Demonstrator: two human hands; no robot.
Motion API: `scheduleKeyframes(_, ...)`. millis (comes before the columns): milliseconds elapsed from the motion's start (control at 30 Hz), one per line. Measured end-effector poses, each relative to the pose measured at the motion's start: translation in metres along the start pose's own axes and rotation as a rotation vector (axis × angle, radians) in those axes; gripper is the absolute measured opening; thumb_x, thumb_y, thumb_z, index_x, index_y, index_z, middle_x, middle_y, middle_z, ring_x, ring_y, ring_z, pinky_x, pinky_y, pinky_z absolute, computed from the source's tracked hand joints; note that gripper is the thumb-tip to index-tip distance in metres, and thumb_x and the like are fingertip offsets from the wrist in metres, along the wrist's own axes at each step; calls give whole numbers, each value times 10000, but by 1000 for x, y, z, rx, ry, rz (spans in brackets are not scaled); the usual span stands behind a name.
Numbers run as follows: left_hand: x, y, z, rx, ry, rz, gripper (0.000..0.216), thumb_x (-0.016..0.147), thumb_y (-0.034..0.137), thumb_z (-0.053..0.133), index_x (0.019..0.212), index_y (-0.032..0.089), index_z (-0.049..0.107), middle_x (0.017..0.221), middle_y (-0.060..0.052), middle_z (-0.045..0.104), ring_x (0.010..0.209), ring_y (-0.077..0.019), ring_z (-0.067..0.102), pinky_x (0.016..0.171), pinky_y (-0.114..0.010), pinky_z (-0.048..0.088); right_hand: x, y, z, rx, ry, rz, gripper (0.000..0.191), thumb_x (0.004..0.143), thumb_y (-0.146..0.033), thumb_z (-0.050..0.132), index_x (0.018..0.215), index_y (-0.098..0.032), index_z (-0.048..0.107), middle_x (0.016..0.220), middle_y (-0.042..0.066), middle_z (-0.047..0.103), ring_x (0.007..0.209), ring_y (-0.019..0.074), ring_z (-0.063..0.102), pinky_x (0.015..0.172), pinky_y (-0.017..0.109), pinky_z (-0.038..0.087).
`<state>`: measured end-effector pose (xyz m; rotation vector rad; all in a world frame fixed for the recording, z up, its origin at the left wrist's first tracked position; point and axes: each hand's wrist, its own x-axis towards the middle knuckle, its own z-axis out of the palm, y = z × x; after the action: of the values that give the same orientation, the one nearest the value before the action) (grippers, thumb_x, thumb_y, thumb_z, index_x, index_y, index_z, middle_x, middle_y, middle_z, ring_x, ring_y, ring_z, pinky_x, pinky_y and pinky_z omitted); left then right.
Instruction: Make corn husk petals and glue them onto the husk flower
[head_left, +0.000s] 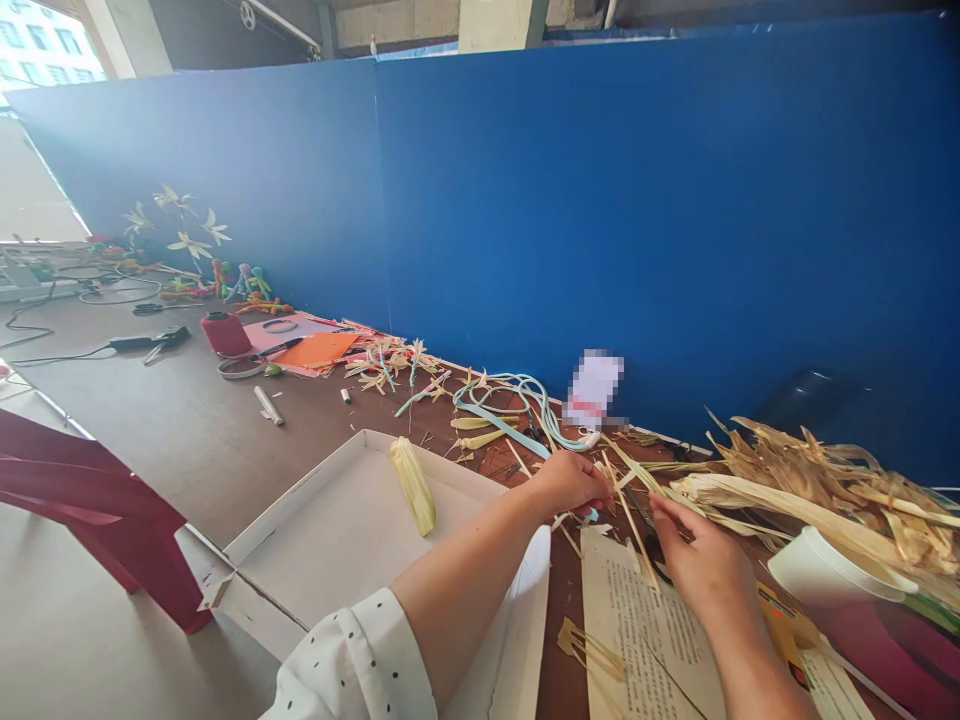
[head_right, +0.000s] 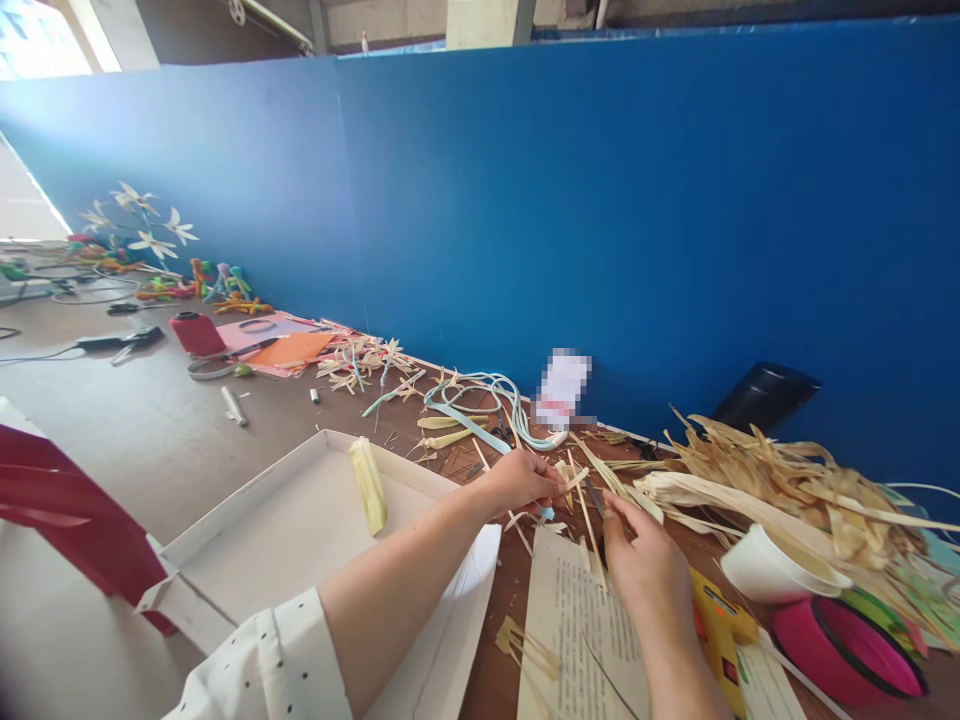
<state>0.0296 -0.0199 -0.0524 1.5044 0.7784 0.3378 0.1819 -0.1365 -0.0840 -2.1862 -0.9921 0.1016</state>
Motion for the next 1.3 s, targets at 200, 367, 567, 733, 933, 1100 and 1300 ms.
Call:
scheduleKeyframes(200,-2,-1,3,204,-97,97,121,689,192,586,751,145,679,681,-3,629,600,-86,553,567,-191,487,-9,-18,-10,170,-19,9,483,673,-638,585,979,-287,716,899,17,720,829,249,641,733,350,461)
scheduleKeyframes(367,-3,0,4,152,-152,107,129,697,197,602,783,138,678,662,2,608,611,-83,554,557,-182,490,-7,-13,-8,171,22,46,487,651,-653,604,867,-232,720,679,25,697,673,250,624,662,359,448)
scheduleKeyframes(567,-5,3,3,68,-170,7,120,707,140,596,797,135,675,749,-7,645,639,-76,568,588,-193,507,-6,-9,-7,239,122,87,528,650,-647,624,894,-189,720,615,33,673,607,229,603,627,336,444)
scheduleKeyframes(733,-2,-1,5,-17,-210,31,131,662,160,674,791,143,683,682,15,620,631,-74,567,597,-196,507,-9,-16,-8,200,137,72,534,641,-665,609,891,-208,726,699,44,697,675,246,614,674,346,449)
scheduleKeyframes(933,-1,-6,10,-123,-173,83,171,644,260,725,738,131,663,624,16,592,587,-70,547,592,-212,494,-11,-16,-4,221,51,51,481,654,-651,610,906,-255,716,824,22,715,804,247,629,749,335,444)
scheduleKeyframes(1100,-3,-2,12,-166,-121,72,159,645,248,732,697,118,658,629,10,602,577,-65,539,611,-217,483,-9,-10,1,242,5,36,468,694,-653,584,926,-268,715,779,25,707,729,239,623,701,342,447)
scheduleKeyframes(1300,-7,3,10,-175,-127,-5,42,716,157,662,708,117,673,632,20,605,576,-54,542,625,-206,482,-7,-8,1,220,-1,28,471,727,-660,543,932,-272,716,743,35,699,649,230,615,653,351,452)
